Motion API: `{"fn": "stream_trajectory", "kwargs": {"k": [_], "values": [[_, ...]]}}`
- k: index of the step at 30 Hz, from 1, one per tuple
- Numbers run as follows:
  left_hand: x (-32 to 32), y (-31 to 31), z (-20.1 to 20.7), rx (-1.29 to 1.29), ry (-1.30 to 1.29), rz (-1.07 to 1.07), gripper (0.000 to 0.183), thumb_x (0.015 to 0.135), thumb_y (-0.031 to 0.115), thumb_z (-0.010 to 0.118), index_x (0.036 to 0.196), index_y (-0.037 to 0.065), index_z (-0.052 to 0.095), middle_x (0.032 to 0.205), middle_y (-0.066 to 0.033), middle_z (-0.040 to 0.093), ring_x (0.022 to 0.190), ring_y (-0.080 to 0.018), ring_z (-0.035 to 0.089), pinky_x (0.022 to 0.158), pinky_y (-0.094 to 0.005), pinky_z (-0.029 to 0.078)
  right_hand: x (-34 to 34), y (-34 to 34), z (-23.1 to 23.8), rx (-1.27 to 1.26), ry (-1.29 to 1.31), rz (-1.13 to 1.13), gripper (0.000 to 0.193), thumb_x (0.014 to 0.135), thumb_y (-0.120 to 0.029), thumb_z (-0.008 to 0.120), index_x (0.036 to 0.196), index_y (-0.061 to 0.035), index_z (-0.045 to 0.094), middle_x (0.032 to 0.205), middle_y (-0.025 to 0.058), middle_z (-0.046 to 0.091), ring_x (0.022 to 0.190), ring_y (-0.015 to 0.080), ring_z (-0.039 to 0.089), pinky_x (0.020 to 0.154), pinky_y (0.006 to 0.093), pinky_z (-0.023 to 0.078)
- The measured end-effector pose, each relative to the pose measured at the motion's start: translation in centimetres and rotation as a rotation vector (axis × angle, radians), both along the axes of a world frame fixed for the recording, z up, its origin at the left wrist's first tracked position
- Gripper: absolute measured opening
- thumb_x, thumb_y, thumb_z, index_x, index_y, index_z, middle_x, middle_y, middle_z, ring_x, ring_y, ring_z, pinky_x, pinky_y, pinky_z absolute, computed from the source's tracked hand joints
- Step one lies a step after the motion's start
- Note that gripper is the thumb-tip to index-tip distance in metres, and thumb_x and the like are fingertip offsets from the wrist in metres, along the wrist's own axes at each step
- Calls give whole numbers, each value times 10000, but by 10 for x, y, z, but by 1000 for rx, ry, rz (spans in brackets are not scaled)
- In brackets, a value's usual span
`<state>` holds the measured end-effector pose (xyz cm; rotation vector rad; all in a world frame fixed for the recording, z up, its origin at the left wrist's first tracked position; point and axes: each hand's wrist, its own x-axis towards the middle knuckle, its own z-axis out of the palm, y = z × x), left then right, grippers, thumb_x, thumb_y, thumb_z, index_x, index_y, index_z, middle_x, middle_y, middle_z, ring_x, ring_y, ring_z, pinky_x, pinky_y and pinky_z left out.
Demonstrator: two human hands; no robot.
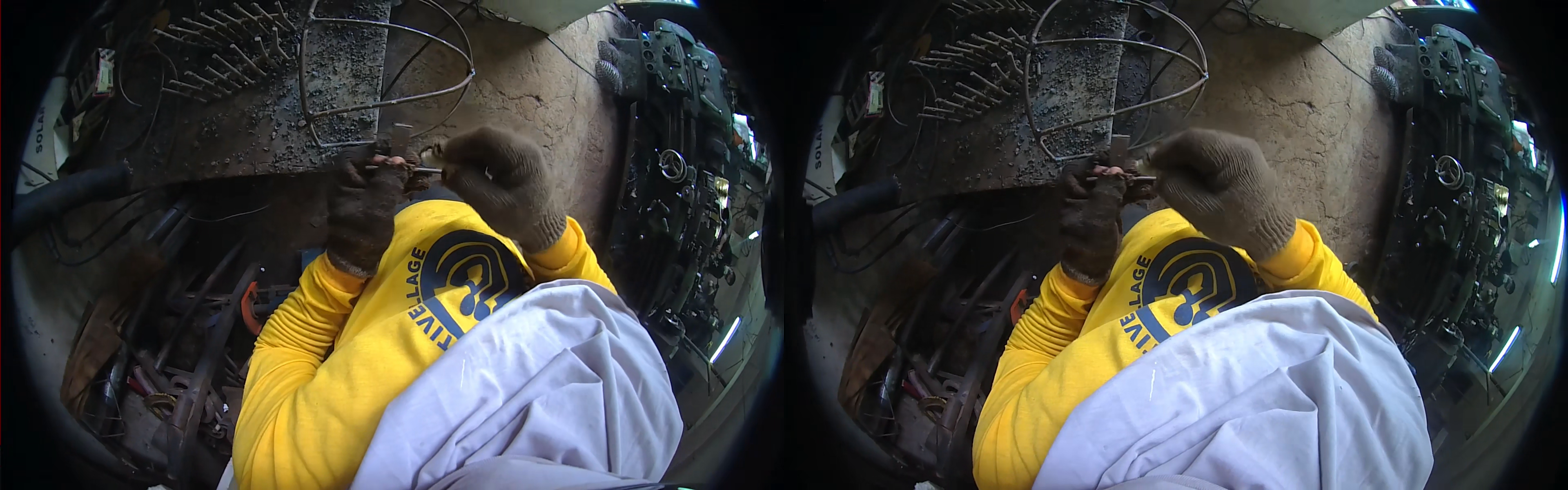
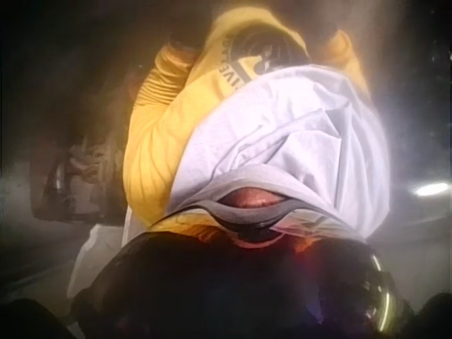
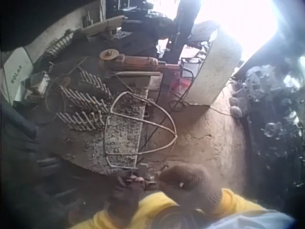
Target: The person positions and fits small metal brackets onto a circular wire frame by hand. They hold the frame on a workbench and manipulate the small parts to align them before moving the assembly to a different spot.
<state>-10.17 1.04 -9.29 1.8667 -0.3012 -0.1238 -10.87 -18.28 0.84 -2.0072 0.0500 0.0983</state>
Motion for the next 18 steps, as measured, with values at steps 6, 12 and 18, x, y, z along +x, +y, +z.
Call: {"fn": "stream_trajectory", "kwargs": {"k": [6,12,18], "values": [[-5,-34,22,-613,412,27,167,967,-7,658,1091,34,554,1069,-83,683,963,-124,672,861,-256,568,-5,-21,0,61,152,49,187,901,-62,725,1072,9,708,978,138,750,887,199,740,799,306,587],[-9,-53,21,-504,414,106,204,949,18,697,1089,39,550,1072,-73,677,949,-121,673,850,-240,572,-1,-42,4,-209,186,83,147,909,-110,732,1040,-44,741,925,135,748,815,226,735,729,325,579],[6,-59,-6,-613,551,409,241,954,84,706,1124,49,538,1042,-61,638,908,-140,683,813,-283,600,3,-60,-9,-126,22,-52,176,900,-109,759,1059,-34,749,1002,136,737,826,209,720,735,319,573]]}}
